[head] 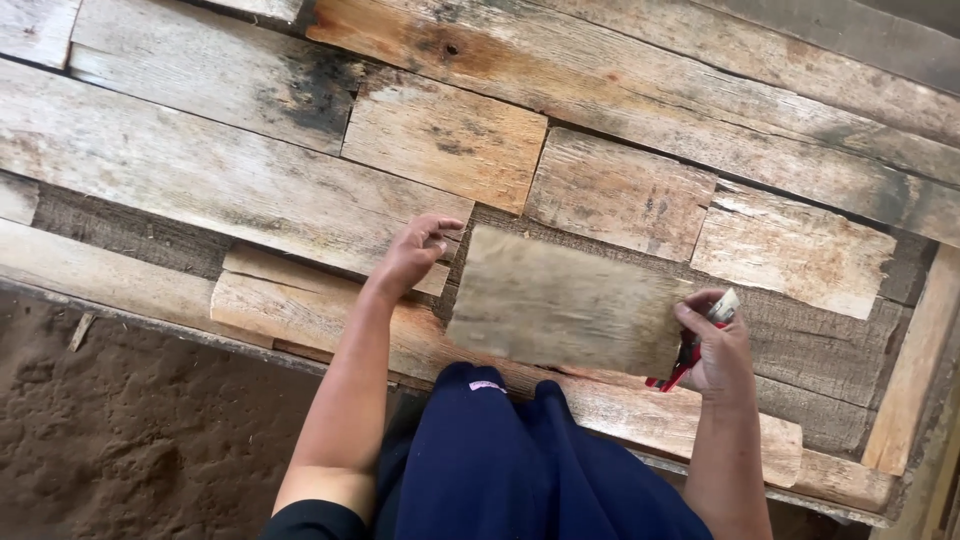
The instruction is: The person scrapes the surface of wooden planks with a red utility knife, removing loose material and smoothing the wood. They handle multiple planks, repositioning them and occasionally stacking them on the workbench.
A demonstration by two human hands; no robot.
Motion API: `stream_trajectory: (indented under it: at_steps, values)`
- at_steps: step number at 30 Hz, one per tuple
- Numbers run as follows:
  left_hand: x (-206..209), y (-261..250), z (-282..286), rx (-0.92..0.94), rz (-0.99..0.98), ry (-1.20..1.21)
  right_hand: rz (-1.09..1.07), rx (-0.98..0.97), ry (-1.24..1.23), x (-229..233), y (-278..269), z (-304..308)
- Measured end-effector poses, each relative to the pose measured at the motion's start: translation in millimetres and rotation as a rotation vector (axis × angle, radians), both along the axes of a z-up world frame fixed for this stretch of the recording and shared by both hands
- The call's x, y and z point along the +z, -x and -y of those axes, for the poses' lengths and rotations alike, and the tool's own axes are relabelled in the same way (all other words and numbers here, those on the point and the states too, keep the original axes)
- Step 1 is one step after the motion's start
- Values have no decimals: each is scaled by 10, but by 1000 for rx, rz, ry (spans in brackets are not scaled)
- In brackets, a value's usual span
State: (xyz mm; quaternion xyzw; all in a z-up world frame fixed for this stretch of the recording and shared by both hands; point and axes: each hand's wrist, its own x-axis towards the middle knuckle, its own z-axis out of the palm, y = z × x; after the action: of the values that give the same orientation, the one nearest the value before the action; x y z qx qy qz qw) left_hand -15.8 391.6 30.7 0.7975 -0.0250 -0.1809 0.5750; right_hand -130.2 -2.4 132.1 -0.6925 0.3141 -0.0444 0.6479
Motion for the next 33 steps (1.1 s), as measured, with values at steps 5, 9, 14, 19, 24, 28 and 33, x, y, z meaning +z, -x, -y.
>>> stream_trajectory:
  at_steps: [5, 9, 14, 19, 24, 28, 33]
  values:
    - [-339, 73, 25, 28, 274, -89, -14, 6, -12, -355, -83, 45]
    - [-799, 99, 30, 26, 414, -216, -85, 87, -8, -732, -197, 139]
    - [-637, 111, 65, 6, 450, -314, -164, 114, 32, -498, -313, -49]
    - [-488, 140, 106, -35, 430, -419, -196, 112, 69, -566, -359, -136]
    - [-536, 130, 120, -21, 479, -400, -138, 70, 143, -643, -354, -193]
    - [-493, 147, 114, -36, 495, -433, -215, 144, 304, -839, -368, -137]
    - [-463, 153, 122, -52, 515, -493, -242, 193, 500, -1075, -290, -43]
